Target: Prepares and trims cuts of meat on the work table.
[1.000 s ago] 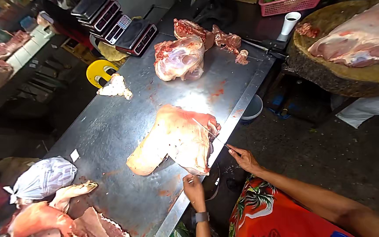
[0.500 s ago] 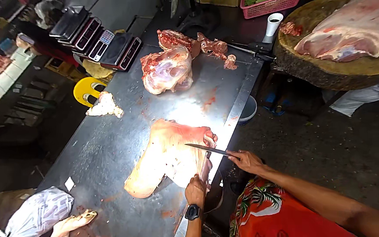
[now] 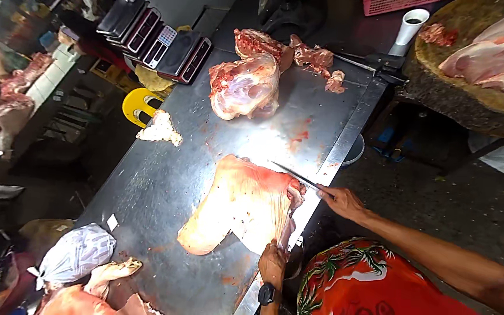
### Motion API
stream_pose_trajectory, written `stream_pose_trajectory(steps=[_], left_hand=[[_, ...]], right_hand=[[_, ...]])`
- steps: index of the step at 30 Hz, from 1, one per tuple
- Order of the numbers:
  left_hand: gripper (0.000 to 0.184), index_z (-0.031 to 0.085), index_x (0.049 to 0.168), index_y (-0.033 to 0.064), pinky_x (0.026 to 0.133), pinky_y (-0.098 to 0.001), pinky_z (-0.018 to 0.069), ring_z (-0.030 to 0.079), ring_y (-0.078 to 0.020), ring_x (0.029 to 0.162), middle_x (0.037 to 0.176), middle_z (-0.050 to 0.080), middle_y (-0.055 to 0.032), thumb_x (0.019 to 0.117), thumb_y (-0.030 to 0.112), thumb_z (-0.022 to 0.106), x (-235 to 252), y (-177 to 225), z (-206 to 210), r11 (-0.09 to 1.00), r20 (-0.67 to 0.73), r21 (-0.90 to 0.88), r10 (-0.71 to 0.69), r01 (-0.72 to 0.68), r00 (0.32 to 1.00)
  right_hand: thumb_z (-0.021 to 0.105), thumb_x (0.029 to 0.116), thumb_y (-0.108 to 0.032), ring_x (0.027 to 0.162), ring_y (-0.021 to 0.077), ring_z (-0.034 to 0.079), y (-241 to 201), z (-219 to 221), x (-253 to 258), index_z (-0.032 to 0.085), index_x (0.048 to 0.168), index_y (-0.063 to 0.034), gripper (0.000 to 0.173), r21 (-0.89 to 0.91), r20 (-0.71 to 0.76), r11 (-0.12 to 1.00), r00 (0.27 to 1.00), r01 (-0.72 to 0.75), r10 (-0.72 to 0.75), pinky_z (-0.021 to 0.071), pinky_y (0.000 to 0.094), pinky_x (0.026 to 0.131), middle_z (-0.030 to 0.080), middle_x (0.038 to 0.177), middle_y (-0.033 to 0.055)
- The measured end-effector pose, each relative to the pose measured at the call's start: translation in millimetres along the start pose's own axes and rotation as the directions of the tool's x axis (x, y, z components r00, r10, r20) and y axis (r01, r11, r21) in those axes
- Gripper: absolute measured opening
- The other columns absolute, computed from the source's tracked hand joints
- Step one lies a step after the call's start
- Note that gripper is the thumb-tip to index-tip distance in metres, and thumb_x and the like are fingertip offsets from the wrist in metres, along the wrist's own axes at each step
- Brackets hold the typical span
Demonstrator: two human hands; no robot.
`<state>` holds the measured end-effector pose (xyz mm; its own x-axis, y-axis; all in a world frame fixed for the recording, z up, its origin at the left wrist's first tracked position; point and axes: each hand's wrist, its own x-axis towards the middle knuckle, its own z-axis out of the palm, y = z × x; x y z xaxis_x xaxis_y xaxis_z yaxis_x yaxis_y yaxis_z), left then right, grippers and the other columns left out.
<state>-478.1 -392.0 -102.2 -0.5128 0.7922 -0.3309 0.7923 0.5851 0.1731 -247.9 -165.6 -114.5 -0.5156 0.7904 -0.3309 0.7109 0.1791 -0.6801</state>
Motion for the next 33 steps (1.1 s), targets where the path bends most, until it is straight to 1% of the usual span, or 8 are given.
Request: stream_pose_trajectory(steps=[4, 8, 14, 18, 20, 24, 30, 33], left_hand=[[0.034, 0.072, 0.124, 0.0043, 0.084, -0.0543, 0.0589, 0.074, -0.0323, 0.095, 0.107, 0.075, -0.0147, 0.0972, 0.018, 0.057, -0.5, -6.5, -1.6, 0.999, -0.024, -0.044, 0.025, -0.026, 0.999], [0.032, 0.073, 0.120, 0.0026, 0.082, -0.0541, 0.0594, 0.075, -0.0324, 0.093, 0.104, 0.075, -0.0158, 0.0967, 0.017, 0.056, -2.6, -10.3, 0.7, 0.995, -0.056, -0.069, 0.066, -0.070, 0.996], [0.030, 0.074, 0.117, 0.0031, 0.078, -0.0533, 0.0598, 0.075, -0.0315, 0.090, 0.101, 0.076, -0.0140, 0.0960, 0.018, 0.057, -0.2, -13.2, 0.8, 0.990, -0.080, -0.077, 0.108, -0.114, 0.991], [0.030, 0.074, 0.114, 0.0042, 0.075, -0.0525, 0.0599, 0.075, -0.0303, 0.087, 0.098, 0.076, -0.0133, 0.0965, 0.020, 0.056, -3.5, -12.8, 4.3, 0.988, -0.109, -0.080, 0.120, -0.129, 0.987], [0.031, 0.074, 0.115, 0.0047, 0.075, -0.0526, 0.0600, 0.075, -0.0306, 0.088, 0.099, 0.076, -0.0134, 0.0967, 0.021, 0.056, -7.2, -13.6, 4.8, 0.989, -0.109, -0.092, 0.106, -0.116, 0.988], [0.031, 0.073, 0.117, 0.0044, 0.079, -0.0527, 0.0594, 0.074, -0.0315, 0.092, 0.103, 0.075, -0.0139, 0.0972, 0.020, 0.055, -8.0, -12.4, 3.0, 0.985, -0.083, -0.126, 0.108, -0.118, 0.991], [0.032, 0.072, 0.120, 0.0059, 0.085, -0.0512, 0.0580, 0.073, -0.0309, 0.099, 0.109, 0.074, -0.0140, 0.0980, 0.021, 0.054, -7.6, -12.3, -1.1, 0.982, -0.017, -0.156, 0.102, -0.104, 0.995], [0.032, 0.071, 0.121, 0.0063, 0.085, -0.0507, 0.0580, 0.073, -0.0301, 0.098, 0.109, 0.074, -0.0130, 0.0988, 0.020, 0.053, -11.1, -10.8, 3.2, 0.976, -0.014, -0.201, 0.086, -0.087, 0.996]], right_hand=[[0.039, 0.1064, -0.054, 0.097, 0.0350, 0.069, -3.3, 11.3, -18.7, 0.056, 0.148, -0.0386, 0.047, -0.105, 0.133, 0.982, 0.981, 0.155, -0.141, 0.0544, 0.0552, 0.087, 0.072, 0.107, 0.0165], [0.037, 0.1079, -0.052, 0.108, 0.0348, 0.071, 0.6, 0.0, 5.2, 0.057, 0.148, -0.0325, 0.049, 0.020, -0.034, 0.995, 0.995, -0.098, 0.098, 0.0524, 0.0578, 0.096, 0.074, 0.116, 0.0148], [0.040, 0.1060, -0.054, 0.095, 0.0344, 0.070, -19.1, 21.2, -22.5, 0.058, 0.146, -0.0392, 0.046, -0.129, 0.114, 0.972, 0.976, 0.197, -0.183, 0.0547, 0.0554, 0.086, 0.074, 0.105, 0.0150], [0.037, 0.1067, -0.054, 0.099, 0.0365, 0.072, -28.0, 16.0, 5.1, 0.060, 0.145, -0.0333, 0.049, -0.053, -0.075, 0.998, 0.997, -0.032, 0.028, 0.0540, 0.0591, 0.090, 0.075, 0.106, 0.0162], [0.035, 0.1065, -0.056, 0.097, 0.0350, 0.072, -32.7, 21.8, -0.2, 0.058, 0.147, -0.0359, 0.051, -0.127, -0.052, 0.989, 0.995, 0.079, -0.086, 0.0547, 0.0567, 0.088, 0.075, 0.104, 0.0152], [0.038, 0.1056, -0.056, 0.089, 0.0383, 0.069, -52.4, 22.6, -9.5, 0.054, 0.147, -0.0413, 0.047, -0.292, 0.265, 0.849, 0.891, 0.440, -0.370, 0.0543, 0.0586, 0.078, 0.071, 0.103, 0.0175], [0.033, 0.1049, -0.061, 0.101, 0.0358, 0.070, -77.4, 24.1, 25.7, 0.058, 0.145, -0.0384, 0.053, -0.336, 0.170, 0.867, 0.929, 0.368, -0.329, 0.0538, 0.0571, 0.087, 0.073, 0.114, 0.0158], [0.035, 0.1048, -0.061, 0.097, 0.0372, 0.071, -76.4, 29.4, 8.4, 0.058, 0.145, -0.0387, 0.051, -0.343, 0.264, 0.805, 0.872, 0.484, -0.412, 0.0558, 0.0587, 0.082, 0.072, 0.115, 0.0160]])
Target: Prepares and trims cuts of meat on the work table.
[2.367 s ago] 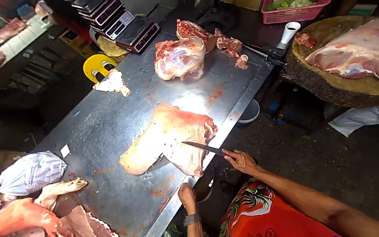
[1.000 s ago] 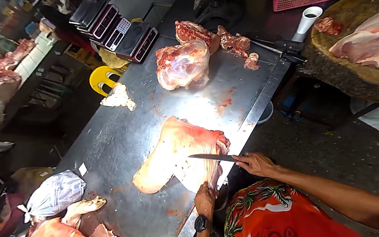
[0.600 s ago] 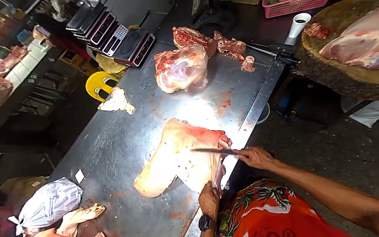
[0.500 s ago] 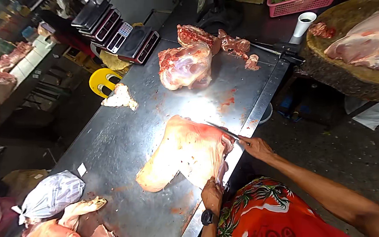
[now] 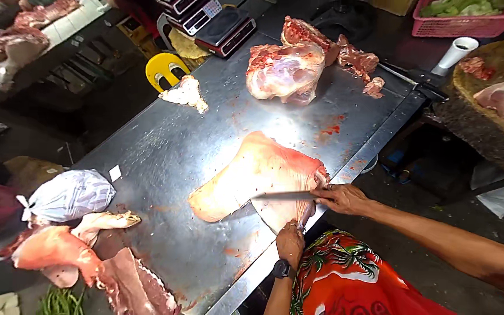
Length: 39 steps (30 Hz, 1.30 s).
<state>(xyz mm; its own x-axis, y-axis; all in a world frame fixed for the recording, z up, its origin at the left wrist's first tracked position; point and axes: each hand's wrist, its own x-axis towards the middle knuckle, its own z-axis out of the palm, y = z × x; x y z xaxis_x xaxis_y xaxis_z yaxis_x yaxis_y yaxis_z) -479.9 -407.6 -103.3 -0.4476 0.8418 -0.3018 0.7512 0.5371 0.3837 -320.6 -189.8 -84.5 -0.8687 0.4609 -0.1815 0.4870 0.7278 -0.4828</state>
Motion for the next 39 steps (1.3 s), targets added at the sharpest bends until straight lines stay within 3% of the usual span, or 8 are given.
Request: stream_pose_trajectory(steps=[2, 7, 13, 19, 24, 30, 35, 39], left_hand=[[0.031, 0.072, 0.118, 0.0046, 0.084, -0.0509, 0.0581, 0.073, -0.0312, 0.098, 0.108, 0.075, -0.0143, 0.0979, 0.018, 0.053, -1.4, -1.7, 5.8, 1.000, -0.043, -0.013, 0.021, -0.022, 0.999], [0.030, 0.073, 0.114, 0.0032, 0.083, -0.0493, 0.0582, 0.073, -0.0311, 0.097, 0.106, 0.074, -0.0144, 0.0972, 0.018, 0.053, -4.5, -0.4, 16.2, 0.999, -0.101, -0.001, 0.046, -0.047, 0.994], [0.024, 0.075, 0.103, 0.0037, 0.077, -0.0480, 0.0604, 0.075, -0.0289, 0.090, 0.100, 0.076, -0.0124, 0.0927, 0.015, 0.057, -3.3, -1.4, 34.6, 0.997, -0.267, -0.039, 0.052, -0.064, 0.962], [0.022, 0.075, 0.099, 0.0043, 0.080, -0.0458, 0.0605, 0.075, -0.0275, 0.092, 0.103, 0.076, -0.0105, 0.0915, 0.016, 0.058, -4.6, 9.2, 38.8, 0.996, -0.286, -0.084, -0.016, -0.008, 0.958], [0.020, 0.076, 0.092, 0.0054, 0.078, -0.0440, 0.0611, 0.075, -0.0254, 0.089, 0.099, 0.076, -0.0087, 0.0888, 0.015, 0.059, -1.3, 15.7, 51.3, 0.995, -0.407, -0.101, -0.064, 0.025, 0.911], [0.023, 0.077, 0.095, 0.0076, 0.080, -0.0445, 0.0605, 0.074, -0.0253, 0.093, 0.100, 0.077, -0.0076, 0.0888, 0.017, 0.057, -0.7, 24.2, 60.1, 0.987, -0.432, -0.118, -0.152, 0.112, 0.889], [0.023, 0.077, 0.095, 0.0065, 0.082, -0.0459, 0.0604, 0.074, -0.0270, 0.093, 0.099, 0.076, -0.0088, 0.0887, 0.015, 0.057, 0.2, 33.3, 65.2, 0.974, -0.451, -0.159, -0.215, 0.159, 0.866], [0.023, 0.076, 0.093, 0.0081, 0.081, -0.0432, 0.0602, 0.074, -0.0239, 0.091, 0.097, 0.076, -0.0067, 0.0886, 0.016, 0.056, 2.6, 33.1, 60.8, 0.975, -0.455, -0.144, -0.217, 0.169, 0.864]], right_hand=[[0.037, 0.1049, -0.060, 0.096, 0.0393, 0.070, 2.0, -11.1, 0.4, 0.058, 0.145, -0.0381, 0.050, -0.052, 0.057, 0.999, 0.998, 0.015, -0.012, 0.0552, 0.0604, 0.081, 0.071, 0.115, 0.0179], [0.036, 0.1045, -0.062, 0.102, 0.0370, 0.070, 22.4, -37.1, 34.4, 0.060, 0.145, -0.0363, 0.053, -0.029, -0.065, 0.975, 0.974, -0.219, 0.216, 0.0530, 0.0587, 0.089, 0.074, 0.110, 0.0158], [0.036, 0.1046, -0.060, 0.096, 0.0400, 0.070, 6.9, -27.4, 31.4, 0.057, 0.146, -0.0396, 0.050, -0.156, 0.139, 0.966, 0.973, 0.204, -0.183, 0.0549, 0.0591, 0.080, 0.070, 0.113, 0.0197], [0.034, 0.1040, -0.063, 0.106, 0.0391, 0.069, 23.2, -73.4, 113.9, 0.057, 0.147, -0.0357, 0.056, -0.160, 0.074, 0.987, 0.997, -0.020, 0.032, 0.0529, 0.0605, 0.089, 0.072, 0.116, 0.0167], [0.038, 0.1046, -0.059, 0.098, 0.0379, 0.070, 8.2, -67.3, 92.1, 0.060, 0.143, -0.0367, 0.049, -0.210, 0.282, 0.864, 0.875, 0.457, -0.395, 0.0562, 0.0577, 0.079, 0.071, 0.113, 0.0171], [0.033, 0.1033, -0.064, 0.098, 0.0372, 0.070, 10.2, -89.4, 152.1, 0.057, 0.146, -0.0404, 0.055, -0.263, 0.267, 0.919, 0.937, 0.294, -0.223, 0.0541, 0.0579, 0.081, 0.072, 0.112, 0.0162], [0.036, 0.1043, -0.060, 0.098, 0.0385, 0.070, 8.5, -83.1, 133.1, 0.058, 0.145, -0.0381, 0.051, -0.208, 0.386, 0.843, 0.834, 0.495, -0.394, 0.0553, 0.0577, 0.080, 0.071, 0.113, 0.0179], [0.031, 0.1029, -0.065, 0.101, 0.0378, 0.070, 19.9, -88.6, 174.8, 0.057, 0.146, -0.0403, 0.056, -0.203, 0.269, 0.948, 0.945, 0.246, -0.187, 0.0537, 0.0592, 0.085, 0.073, 0.113, 0.0155]])
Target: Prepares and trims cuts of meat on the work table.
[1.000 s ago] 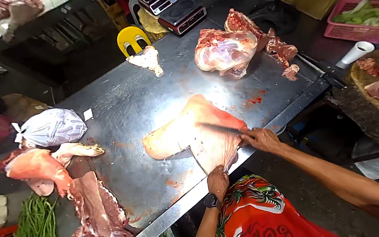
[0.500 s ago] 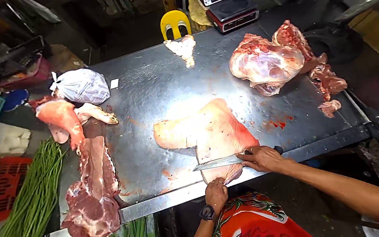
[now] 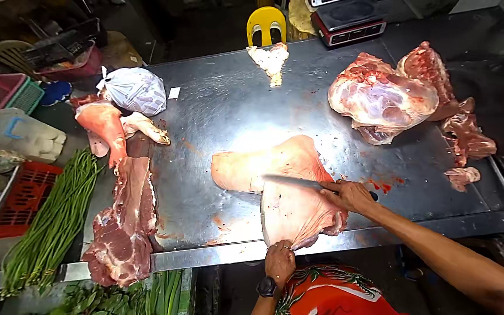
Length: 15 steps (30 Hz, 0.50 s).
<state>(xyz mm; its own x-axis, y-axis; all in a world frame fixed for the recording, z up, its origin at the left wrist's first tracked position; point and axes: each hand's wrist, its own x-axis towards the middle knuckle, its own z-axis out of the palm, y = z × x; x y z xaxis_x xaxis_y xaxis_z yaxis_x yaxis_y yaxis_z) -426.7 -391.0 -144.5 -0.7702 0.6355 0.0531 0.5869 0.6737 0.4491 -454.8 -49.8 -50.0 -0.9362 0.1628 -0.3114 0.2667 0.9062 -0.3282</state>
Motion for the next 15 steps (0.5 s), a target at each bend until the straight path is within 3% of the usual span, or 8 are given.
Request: stream_pose_trajectory(steps=[2, 5, 7, 10, 12, 15], left_hand=[[0.026, 0.076, 0.094, 0.0083, 0.080, -0.0433, 0.0599, 0.073, -0.0229, 0.089, 0.095, 0.075, -0.0064, 0.0909, 0.020, 0.053, 1.6, 4.6, -5.1, 0.996, 0.018, -0.052, -0.065, 0.066, 0.998], [0.029, 0.072, 0.092, 0.0101, 0.073, -0.0405, 0.0595, 0.070, -0.0200, 0.081, 0.089, 0.071, -0.0049, 0.0928, 0.033, 0.055, 15.4, 18.0, -12.5, 0.979, -0.126, -0.110, -0.184, 0.170, 0.975], [0.033, 0.074, 0.095, 0.0087, 0.079, -0.0408, 0.0599, 0.070, -0.0228, 0.090, 0.096, 0.070, -0.0078, 0.0945, 0.037, 0.057, 41.5, 28.4, -17.5, 0.973, -0.242, -0.117, -0.221, 0.198, 0.945], [0.028, 0.073, 0.098, 0.0060, 0.088, -0.0444, 0.0567, 0.067, -0.0284, 0.101, 0.105, 0.070, -0.0113, 0.0958, 0.030, 0.059, 93.1, 41.6, -19.4, 0.968, -0.328, -0.157, -0.237, 0.195, 0.914], [0.026, 0.073, 0.100, 0.0070, 0.088, -0.0452, 0.0556, 0.066, -0.0288, 0.104, 0.109, 0.070, -0.0106, 0.0961, 0.030, 0.060, 113.6, 42.2, -8.1, 0.968, -0.318, -0.143, -0.244, 0.208, 0.916], [0.027, 0.073, 0.095, 0.0103, 0.084, -0.0448, 0.0554, 0.067, -0.0285, 0.100, 0.107, 0.070, -0.0096, 0.0964, 0.034, 0.060, 111.2, 35.4, 15.0, 0.978, -0.346, -0.048, -0.207, 0.203, 0.915]], right_hand=[[0.030, 0.1034, -0.066, 0.102, 0.0356, 0.071, 7.9, 1.4, 5.9, 0.057, 0.147, -0.0402, 0.057, 0.077, -0.069, 0.993, 0.993, -0.094, 0.099, 0.0536, 0.0583, 0.088, 0.075, 0.110, 0.0137], [0.033, 0.1039, -0.065, 0.097, 0.0342, 0.071, 15.9, 9.1, -9.7, 0.058, 0.146, -0.0382, 0.056, 0.137, -0.111, 0.987, 0.989, -0.084, 0.100, 0.0547, 0.0581, 0.086, 0.075, 0.105, 0.0136], [0.036, 0.1043, -0.062, 0.093, 0.0336, 0.072, 13.7, 17.2, -29.6, 0.061, 0.144, -0.0359, 0.053, 0.161, -0.103, 0.987, 0.994, -0.020, 0.037, 0.0554, 0.0574, 0.083, 0.075, 0.103, 0.0131], [0.039, 0.1046, -0.060, 0.093, 0.0325, 0.072, 13.2, 32.5, -50.1, 0.062, 0.142, -0.0365, 0.050, 0.157, -0.077, 0.984, 0.995, 0.081, -0.070, 0.0568, 0.0557, 0.081, 0.075, 0.108, 0.0128], [0.038, 0.1042, -0.061, 0.090, 0.0312, 0.072, 24.5, 40.0, -48.0, 0.061, 0.143, -0.0388, 0.050, 0.107, -0.086, 0.986, 0.990, 0.124, -0.115, 0.0575, 0.0531, 0.076, 0.075, 0.107, 0.0124], [0.038, 0.1041, -0.061, 0.091, 0.0339, 0.071, 52.4, 30.0, -19.6, 0.061, 0.143, -0.0383, 0.051, 0.090, -0.110, 0.995, 0.993, 0.048, -0.038, 0.0558, 0.0559, 0.078, 0.073, 0.105, 0.0147]])
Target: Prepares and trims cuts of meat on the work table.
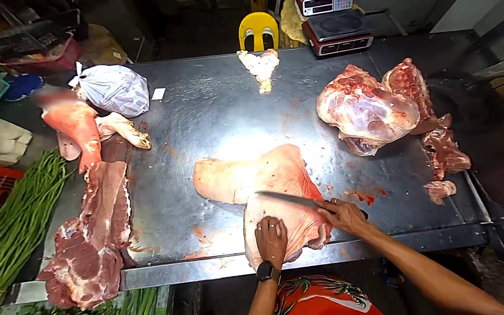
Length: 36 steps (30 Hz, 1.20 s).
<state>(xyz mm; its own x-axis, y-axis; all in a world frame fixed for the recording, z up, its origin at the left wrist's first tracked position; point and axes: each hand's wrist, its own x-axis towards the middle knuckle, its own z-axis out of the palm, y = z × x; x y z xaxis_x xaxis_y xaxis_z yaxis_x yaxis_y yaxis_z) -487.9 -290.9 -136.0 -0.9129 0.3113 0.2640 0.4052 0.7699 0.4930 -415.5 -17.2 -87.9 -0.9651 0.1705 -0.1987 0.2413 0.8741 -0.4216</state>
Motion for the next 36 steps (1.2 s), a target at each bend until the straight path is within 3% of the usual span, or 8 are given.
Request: stream_pose_trajectory(steps=[3, 7, 10, 17, 22, 28, 33, 36], left_hand=[[0.028, 0.073, 0.093, 0.0120, 0.083, -0.0433, 0.0547, 0.067, -0.0271, 0.099, 0.104, 0.070, -0.0079, 0.0962, 0.036, 0.060, -10.6, -5.3, 1.7, 1.000, -0.008, 0.024, 0.015, -0.015, 1.000], [0.030, 0.072, 0.091, 0.0120, 0.083, -0.0420, 0.0539, 0.065, -0.0262, 0.097, 0.100, 0.069, -0.0073, 0.0954, 0.039, 0.060, -10.2, -11.9, 1.1, 1.000, -0.032, 0.000, 0.001, -0.001, 0.999], [0.030, 0.071, 0.090, 0.0111, 0.084, -0.0421, 0.0541, 0.066, -0.0256, 0.097, 0.099, 0.069, -0.0070, 0.0953, 0.039, 0.060, -10.0, -14.1, 1.8, 1.000, -0.052, -0.028, 0.002, -0.004, 0.999], [0.031, 0.072, 0.092, 0.0109, 0.088, -0.0407, 0.0541, 0.066, -0.0256, 0.100, 0.102, 0.069, -0.0078, 0.0963, 0.038, 0.058, -9.2, -17.3, 3.9, 1.000, -0.057, -0.002, 0.030, -0.030, 0.998], [0.031, 0.072, 0.091, 0.0106, 0.089, -0.0408, 0.0538, 0.066, -0.0254, 0.101, 0.101, 0.070, -0.0076, 0.0952, 0.038, 0.058, -9.8, -20.2, 2.5, 0.999, -0.060, -0.002, 0.034, -0.034, 0.998], [0.032, 0.072, 0.092, 0.0103, 0.091, -0.0411, 0.0539, 0.066, -0.0256, 0.102, 0.102, 0.070, -0.0085, 0.0954, 0.039, 0.057, -14.3, -21.0, 1.1, 1.000, -0.051, 0.010, 0.022, -0.021, 0.998], [0.035, 0.072, 0.091, 0.0088, 0.091, -0.0416, 0.0547, 0.067, -0.0265, 0.101, 0.101, 0.071, -0.0093, 0.0948, 0.039, 0.056, -5.1, -25.8, 4.0, 0.998, -0.080, 0.039, 0.045, -0.042, 0.996], [0.034, 0.073, 0.091, 0.0095, 0.090, -0.0411, 0.0547, 0.067, -0.0258, 0.101, 0.101, 0.071, -0.0088, 0.0944, 0.039, 0.056, -6.8, -28.7, 4.3, 0.998, -0.075, 0.042, 0.046, -0.043, 0.996]], right_hand=[[0.038, 0.1037, -0.061, 0.099, 0.0362, 0.070, 29.4, -14.5, 37.6, 0.059, 0.145, -0.0369, 0.052, 0.006, 0.010, 0.995, 0.995, -0.104, 0.104, 0.0533, 0.0583, 0.086, 0.073, 0.110, 0.0165], [0.041, 0.1044, -0.058, 0.101, 0.0312, 0.072, 34.3, 7.5, 36.5, 0.063, 0.143, -0.0340, 0.050, 0.130, -0.053, 0.991, 0.998, -0.025, 0.032, 0.0550, 0.0552, 0.090, 0.076, 0.112, 0.0125], [0.046, 0.1044, -0.055, 0.086, 0.0288, 0.071, 46.4, 24.9, 25.0, 0.066, 0.139, -0.0337, 0.045, 0.130, -0.111, 0.974, 0.979, 0.187, -0.173, 0.0570, 0.0510, 0.076, 0.074, 0.100, 0.0122], [0.044, 0.1051, -0.054, 0.089, 0.0299, 0.070, 85.1, 18.5, 77.8, 0.065, 0.141, -0.0314, 0.048, 0.153, -0.158, 0.987, 0.987, 0.054, -0.030, 0.0552, 0.0510, 0.083, 0.074, 0.099, 0.0134], [0.048, 0.1038, -0.054, 0.084, 0.0287, 0.071, 91.0, 29.8, 69.7, 0.068, 0.137, -0.0326, 0.044, 0.147, -0.188, 0.965, 0.964, 0.217, -0.188, 0.0575, 0.0503, 0.075, 0.074, 0.097, 0.0129], [0.044, 0.1062, -0.051, 0.103, 0.0309, 0.073, 108.1, 1.5, 126.2, 0.066, 0.139, -0.0271, 0.047, 0.244, -0.231, 0.960, 0.953, -0.139, 0.197, 0.0541, 0.0571, 0.094, 0.077, 0.112, 0.0116], [0.047, 0.1041, -0.053, 0.093, 0.0297, 0.071, 86.6, -7.4, 103.9, 0.065, 0.140, -0.0336, 0.045, 0.131, -0.048, 0.978, 0.986, 0.165, -0.160, 0.0567, 0.0522, 0.085, 0.074, 0.103, 0.0129], [0.045, 0.1055, -0.051, 0.099, 0.0310, 0.071, 89.8, -2.4, 119.0, 0.064, 0.141, -0.0317, 0.045, 0.183, -0.098, 0.982, 0.995, 0.048, -0.031, 0.0554, 0.0539, 0.090, 0.075, 0.108, 0.0129]])
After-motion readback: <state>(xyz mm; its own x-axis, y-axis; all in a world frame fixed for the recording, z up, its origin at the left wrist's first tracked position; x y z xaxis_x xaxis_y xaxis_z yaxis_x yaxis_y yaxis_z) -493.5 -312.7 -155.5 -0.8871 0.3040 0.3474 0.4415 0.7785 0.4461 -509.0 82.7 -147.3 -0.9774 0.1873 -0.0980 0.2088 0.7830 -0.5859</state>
